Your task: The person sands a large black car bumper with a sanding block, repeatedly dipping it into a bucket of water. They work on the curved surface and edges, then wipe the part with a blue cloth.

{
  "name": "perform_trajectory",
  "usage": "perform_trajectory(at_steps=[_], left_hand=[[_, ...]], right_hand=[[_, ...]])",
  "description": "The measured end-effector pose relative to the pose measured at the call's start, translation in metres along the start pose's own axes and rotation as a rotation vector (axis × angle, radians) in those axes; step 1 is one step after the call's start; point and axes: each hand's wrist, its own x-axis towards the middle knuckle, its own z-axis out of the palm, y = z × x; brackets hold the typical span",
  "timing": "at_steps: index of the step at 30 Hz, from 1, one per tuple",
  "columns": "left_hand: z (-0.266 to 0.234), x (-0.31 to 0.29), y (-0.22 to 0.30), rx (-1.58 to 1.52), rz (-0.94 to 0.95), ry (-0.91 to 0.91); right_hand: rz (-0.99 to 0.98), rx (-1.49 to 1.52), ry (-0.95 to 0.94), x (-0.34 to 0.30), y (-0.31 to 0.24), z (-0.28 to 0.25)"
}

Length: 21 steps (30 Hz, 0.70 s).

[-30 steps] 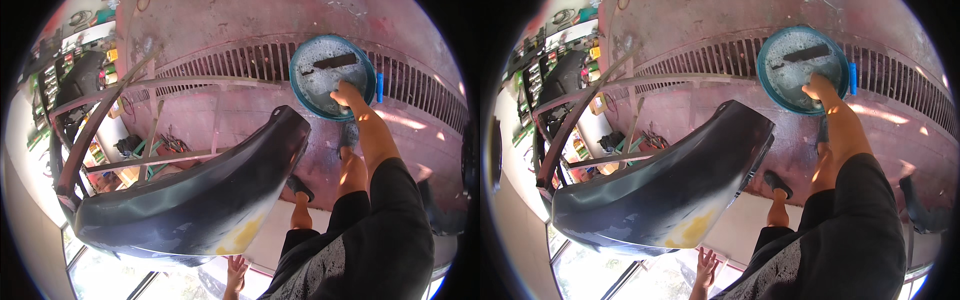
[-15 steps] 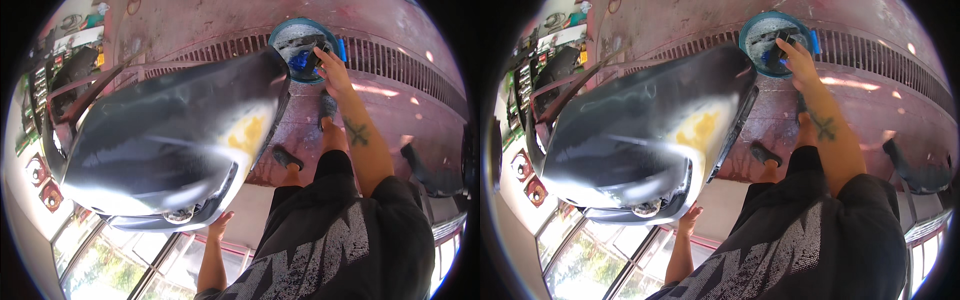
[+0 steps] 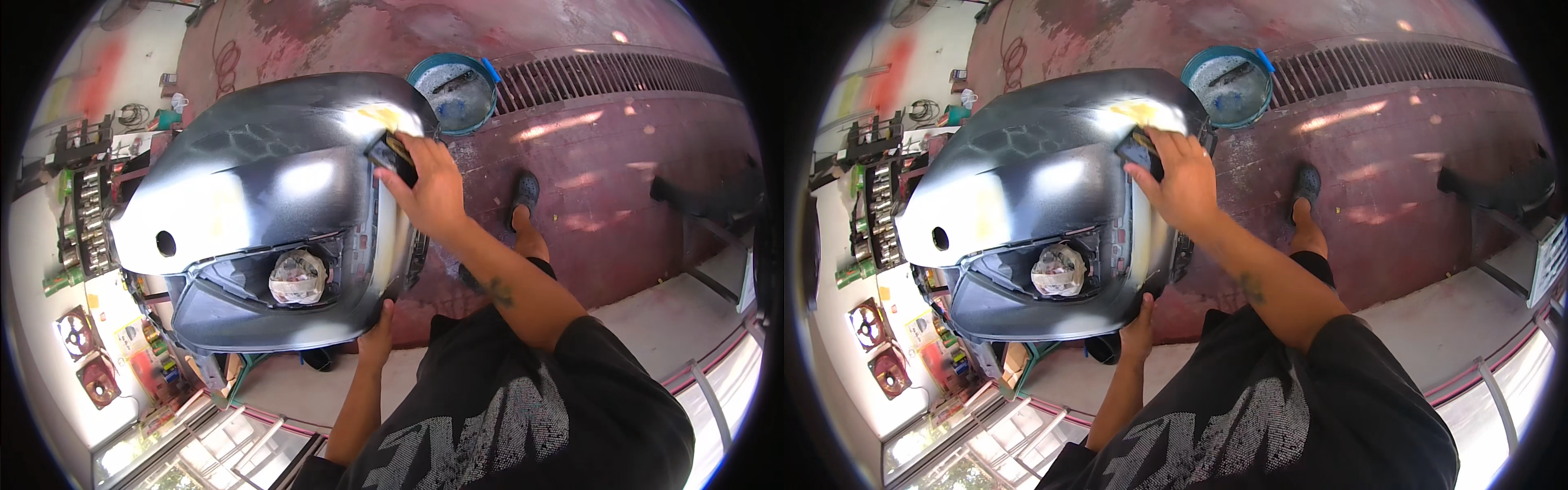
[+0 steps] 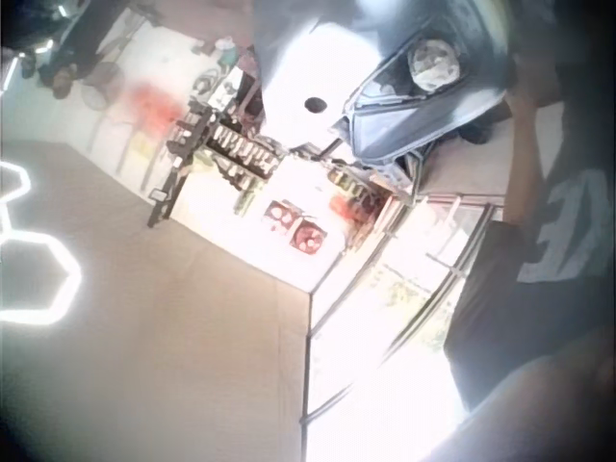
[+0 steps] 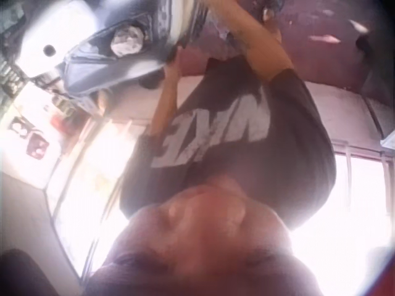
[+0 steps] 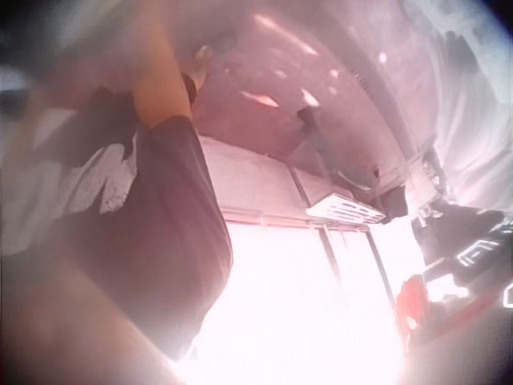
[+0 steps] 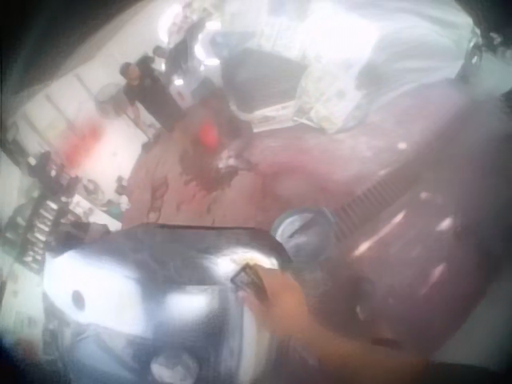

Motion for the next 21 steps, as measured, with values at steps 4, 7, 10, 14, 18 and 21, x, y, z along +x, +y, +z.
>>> perform_trajectory(at_steps=[4, 7, 10, 14, 18, 21], left_hand=[[-0.003, -0.012, -0.001, -0.064, -0.165, -0.03], [-0.005, -0.017, 0.005, -0.077, -0.118, -0.059], [0.001, -0.02, 0.03, -0.067, 0.001, -0.052], [0.003, -0.021, 0.011, -0.148, -0.052, 0.001], [-0.002, -0.023, 0.009, -0.086, 0.001, -0.007], [-0.003, -0.019, 0.015, -0.062, 0.01, -0.069]], right_hand=[[-0.015, -0.054, -0.144, -0.097, -0.025, -0.017], [-0.062, -0.089, -0.008, -0.047, -0.007, -0.005], [0.014, -0.105, 0.168, 0.017, 0.009, -0.001], [0.132, 0.005, -0.028, -0.067, -0.018, -0.006], [0.13, 0.01, -0.001, -0.049, -0.013, 0.001], [0.134, -0.042, 0.116, 0.022, 0.009, 0.002]])
